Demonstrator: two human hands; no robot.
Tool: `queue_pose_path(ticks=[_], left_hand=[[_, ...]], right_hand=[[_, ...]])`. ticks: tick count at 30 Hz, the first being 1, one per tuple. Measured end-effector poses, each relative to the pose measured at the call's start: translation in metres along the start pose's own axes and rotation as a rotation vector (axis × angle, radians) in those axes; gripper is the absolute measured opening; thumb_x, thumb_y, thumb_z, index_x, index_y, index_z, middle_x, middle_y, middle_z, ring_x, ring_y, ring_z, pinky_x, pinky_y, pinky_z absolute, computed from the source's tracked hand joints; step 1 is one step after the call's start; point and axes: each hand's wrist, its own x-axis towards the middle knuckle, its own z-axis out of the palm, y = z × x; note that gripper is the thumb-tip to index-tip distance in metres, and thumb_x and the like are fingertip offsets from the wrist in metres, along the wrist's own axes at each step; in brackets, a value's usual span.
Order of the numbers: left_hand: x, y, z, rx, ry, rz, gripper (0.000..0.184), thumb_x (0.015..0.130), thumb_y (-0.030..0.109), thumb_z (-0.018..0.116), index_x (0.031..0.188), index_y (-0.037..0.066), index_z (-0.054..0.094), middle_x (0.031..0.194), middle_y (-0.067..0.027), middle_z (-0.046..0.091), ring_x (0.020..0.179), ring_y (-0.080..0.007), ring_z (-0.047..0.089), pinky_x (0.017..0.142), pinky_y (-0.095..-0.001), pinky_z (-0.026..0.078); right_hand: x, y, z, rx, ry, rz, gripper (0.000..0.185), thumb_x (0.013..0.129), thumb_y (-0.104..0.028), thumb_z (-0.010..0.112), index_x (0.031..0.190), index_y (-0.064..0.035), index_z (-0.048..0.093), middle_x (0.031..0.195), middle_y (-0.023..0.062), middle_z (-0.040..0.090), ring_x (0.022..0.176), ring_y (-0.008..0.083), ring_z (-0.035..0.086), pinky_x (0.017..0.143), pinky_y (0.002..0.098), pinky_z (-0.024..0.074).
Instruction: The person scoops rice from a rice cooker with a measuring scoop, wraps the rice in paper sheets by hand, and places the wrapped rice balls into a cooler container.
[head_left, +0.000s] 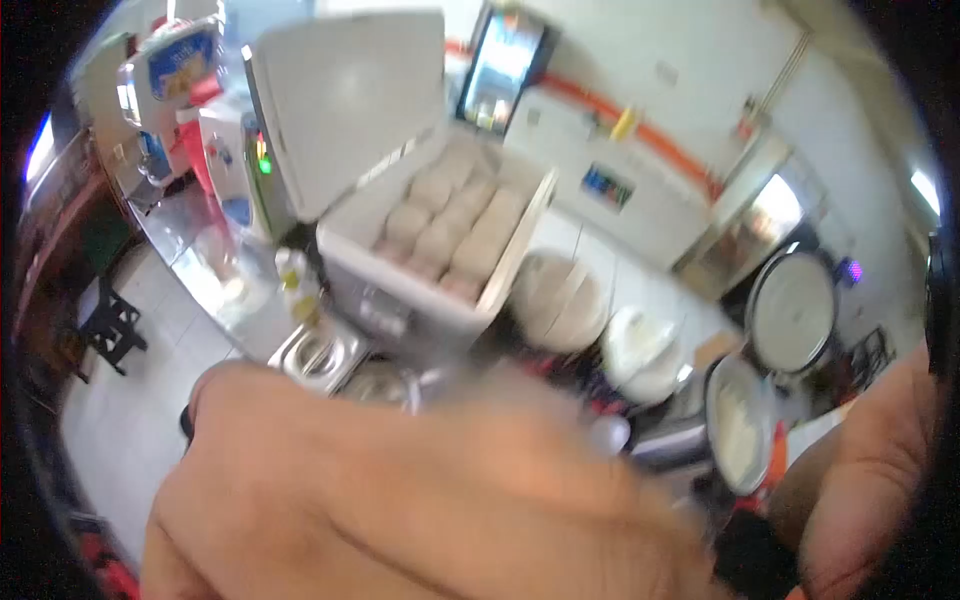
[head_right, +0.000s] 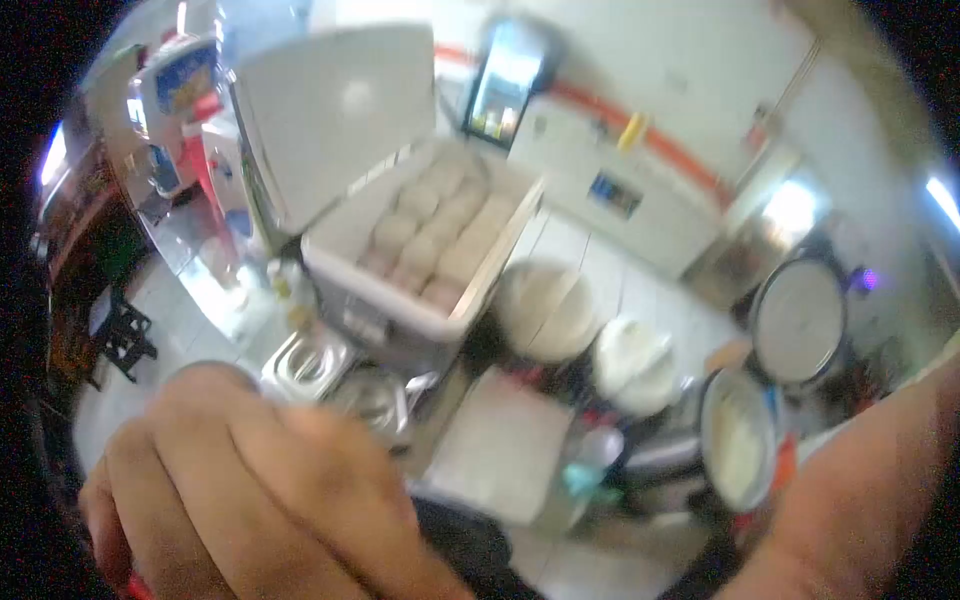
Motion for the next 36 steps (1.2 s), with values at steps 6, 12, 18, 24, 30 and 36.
queue_pose_path(ticks=[6,12,18,24,30,36], left_hand=[[0.072,0.101,0.002,0.233,0.164,-0.262,0.035,0.1,0.041,0.053,0.101,0.01,0.069,0.115,-0.013,0.067,0.105,-0.0298,0.058,0.092,-0.0413,0.044],[0.107,0.239,0.004,0.485,0.407,-0.318,0.035,0.1,0.042,0.053,0.102,0.01,0.068,0.115,-0.0126,0.067,0.105,-0.0298,0.058,0.092,-0.0414,0.044],[0.117,0.349,0.045,0.74,0.525,-0.351,0.035,0.099,0.043,0.054,0.103,0.011,0.068,0.116,-0.0122,0.066,0.106,-0.0298,0.057,0.093,-0.0415,0.044],[0.08,0.42,0.101,0.911,0.543,-0.393,0.035,0.099,0.043,0.054,0.104,0.011,0.067,0.116,-0.0119,0.066,0.107,-0.0297,0.057,0.094,-0.0416,0.044],[0.046,0.466,0.109,0.963,0.487,-0.449,0.035,0.099,0.044,0.054,0.106,0.012,0.067,0.117,-0.0115,0.065,0.107,-0.0297,0.057,0.094,-0.0417,0.044],[0.01,0.501,0.139,0.979,0.451,-0.491,0.036,0.099,0.045,0.054,0.107,0.012,0.066,0.118,-0.0111,0.065,0.108,-0.0296,0.057,0.095,-0.0418,0.044]], right_hand=[[-0.033,-0.03,-0.017,0.177,0.091,-0.076,0.049,0.101,-0.036,0.047,0.137,-0.0028,0.046,0.128,0.0136,0.058,0.117,0.0268,0.054,0.107,0.0481,0.0328],[-0.042,-0.07,-0.027,0.285,0.117,-0.161,0.049,0.101,-0.037,0.047,0.136,-0.0027,0.047,0.127,0.0135,0.058,0.116,0.027,0.055,0.106,0.0482,0.0336],[-0.053,-0.089,-0.017,0.341,0.132,-0.258,0.048,0.101,-0.038,0.046,0.134,-0.0026,0.048,0.127,0.0134,0.058,0.115,0.0273,0.055,0.105,0.0484,0.0344],[-0.048,-0.12,0.015,0.364,0.135,-0.296,0.048,0.101,-0.039,0.046,0.133,-0.0025,0.049,0.126,0.0132,0.059,0.114,0.0275,0.055,0.104,0.0485,0.0352],[-0.027,-0.149,0.026,0.396,0.138,-0.265,0.048,0.101,-0.04,0.046,0.131,-0.0023,0.05,0.125,0.0131,0.059,0.113,0.0277,0.056,0.104,0.0487,0.036],[-0.017,-0.172,0.045,0.406,0.144,-0.246,0.048,0.101,-0.041,0.045,0.13,-0.0022,0.051,0.124,0.013,0.06,0.112,0.0279,0.056,0.103,0.0488,0.0367]])
